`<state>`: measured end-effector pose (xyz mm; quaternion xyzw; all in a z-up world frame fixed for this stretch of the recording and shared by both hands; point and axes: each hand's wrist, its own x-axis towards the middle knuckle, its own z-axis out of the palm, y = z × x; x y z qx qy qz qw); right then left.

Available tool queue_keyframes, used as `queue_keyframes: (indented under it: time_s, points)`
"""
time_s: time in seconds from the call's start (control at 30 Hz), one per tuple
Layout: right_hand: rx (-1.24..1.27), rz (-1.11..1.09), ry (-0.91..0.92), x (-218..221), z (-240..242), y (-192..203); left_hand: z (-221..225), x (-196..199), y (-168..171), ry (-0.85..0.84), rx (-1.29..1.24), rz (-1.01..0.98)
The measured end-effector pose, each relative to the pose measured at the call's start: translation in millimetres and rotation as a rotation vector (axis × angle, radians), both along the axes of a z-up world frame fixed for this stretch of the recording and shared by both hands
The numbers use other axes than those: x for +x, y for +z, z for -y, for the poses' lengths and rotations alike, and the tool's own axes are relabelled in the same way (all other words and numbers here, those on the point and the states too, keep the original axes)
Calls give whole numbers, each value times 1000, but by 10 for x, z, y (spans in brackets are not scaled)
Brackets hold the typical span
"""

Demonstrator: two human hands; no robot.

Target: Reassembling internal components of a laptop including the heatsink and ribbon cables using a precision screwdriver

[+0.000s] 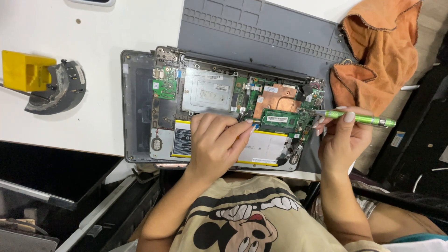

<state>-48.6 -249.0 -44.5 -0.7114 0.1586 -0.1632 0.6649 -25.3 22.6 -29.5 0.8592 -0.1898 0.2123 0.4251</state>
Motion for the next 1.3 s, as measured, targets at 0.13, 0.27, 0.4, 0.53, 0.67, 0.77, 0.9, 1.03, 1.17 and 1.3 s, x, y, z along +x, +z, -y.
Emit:
queue_keyframes:
  time_s: [0.13, 0.27, 0.4, 0.53, 0.67, 0.77, 0.9, 1.03, 1.17, 1.3]
  points:
    - [-22, 0, -19, -7, 32, -37, 1, -3, 11, 0, -1, -12]
    - [-22, -32, -38, 15, 4, -14, 6, -6, -5, 5, -1, -3]
    - [42, -39, -60, 39, 10, -50, 7, 0, 4, 2, 3, -5]
    - [65, -37, -63, 48, 24, -78, 8, 1, 3, 2, 4, -9]
    - [44, -46, -51, 47, 16, -70, 8, -1, 0, 1, 5, -8]
    - [29, -39, -52, 48, -7, -44, 6, -2, 3, 0, 3, -15]
    - [6, -24, -42, 49, -40, -18, 6, 4, 4, 1, 1, -13]
    - [-15, -24, -36, 39, -48, -21, 6, 1, 2, 7, 3, -10]
    - [-28, 5, -37, 20, -24, -57, 6, 0, 1, 7, 3, -14]
    - [-67, 67, 5, 0, -41, -54, 4, 2, 6, 3, 3, -12]
